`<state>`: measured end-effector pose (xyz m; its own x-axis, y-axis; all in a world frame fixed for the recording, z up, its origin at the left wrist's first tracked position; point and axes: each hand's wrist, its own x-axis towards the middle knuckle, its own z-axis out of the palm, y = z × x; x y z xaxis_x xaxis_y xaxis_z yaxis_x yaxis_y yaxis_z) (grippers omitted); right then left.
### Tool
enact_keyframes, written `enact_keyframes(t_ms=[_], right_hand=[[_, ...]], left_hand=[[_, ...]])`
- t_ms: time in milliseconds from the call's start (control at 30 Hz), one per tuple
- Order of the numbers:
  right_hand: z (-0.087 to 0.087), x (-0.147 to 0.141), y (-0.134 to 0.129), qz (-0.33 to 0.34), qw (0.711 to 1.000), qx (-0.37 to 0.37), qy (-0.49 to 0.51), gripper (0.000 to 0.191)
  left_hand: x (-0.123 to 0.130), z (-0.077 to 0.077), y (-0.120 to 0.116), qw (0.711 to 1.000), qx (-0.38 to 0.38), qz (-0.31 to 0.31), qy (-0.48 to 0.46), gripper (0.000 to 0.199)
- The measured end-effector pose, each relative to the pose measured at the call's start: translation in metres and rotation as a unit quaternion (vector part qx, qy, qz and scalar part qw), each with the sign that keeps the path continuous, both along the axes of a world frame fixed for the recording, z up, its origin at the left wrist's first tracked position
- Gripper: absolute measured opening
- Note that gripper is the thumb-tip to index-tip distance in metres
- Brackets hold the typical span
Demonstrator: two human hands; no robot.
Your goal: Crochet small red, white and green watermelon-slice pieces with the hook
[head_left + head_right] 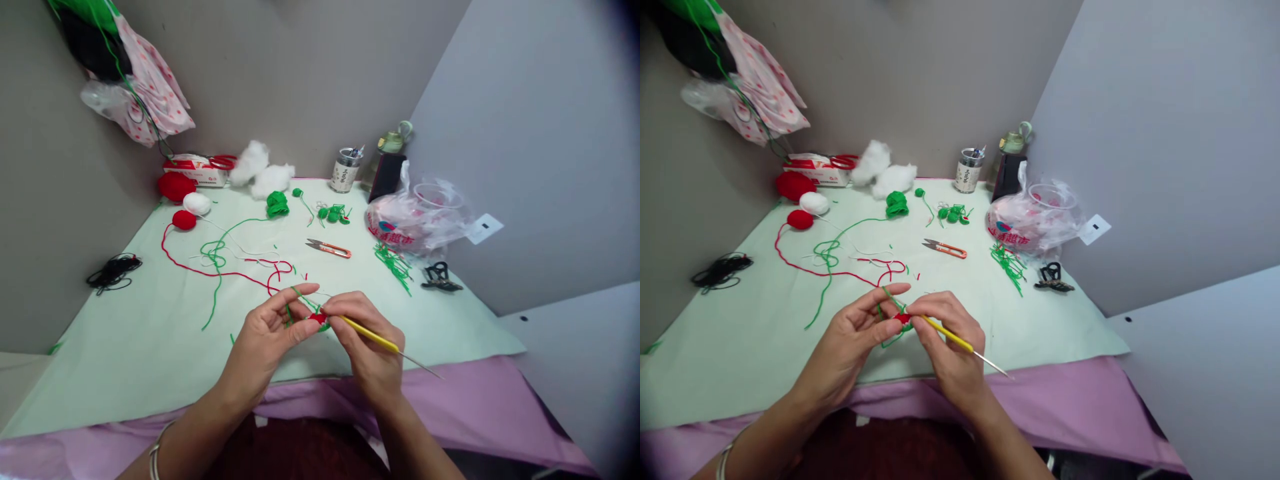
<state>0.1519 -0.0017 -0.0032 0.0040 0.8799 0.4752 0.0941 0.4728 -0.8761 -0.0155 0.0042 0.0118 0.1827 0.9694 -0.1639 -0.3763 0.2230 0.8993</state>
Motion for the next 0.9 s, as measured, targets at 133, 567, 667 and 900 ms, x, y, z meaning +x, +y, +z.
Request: enact_keyframes(t_ms=[133,567,667,900], right_hand=[[0.0,-0.003,-0.002,-0.04,0.998,0.026,-0.029,0.027],[0.003,-0.003,0.002,0.011,0.998,-0.02,0.054,0.012],[0.003,-0.001,0.003,0.018,0.998,-0.016,0.063,0.015],[0.0,0.006,0.009,0.0,0.99,-0.053,0.133,0.021]], left_hand=[[0.0,-0.003,-0.003,1.0,-0.016,-0.024,-0.006,0.04],[-0.001,0.0,-0.001,1.0,-0.018,0.009,-0.024,0.031],[-0.003,-0.001,0.0,1.0,-0.015,-0.003,-0.019,0.03],[-0.003,0.002,-0.002,0.999,-0.021,-0.041,-0.026,0.033]])
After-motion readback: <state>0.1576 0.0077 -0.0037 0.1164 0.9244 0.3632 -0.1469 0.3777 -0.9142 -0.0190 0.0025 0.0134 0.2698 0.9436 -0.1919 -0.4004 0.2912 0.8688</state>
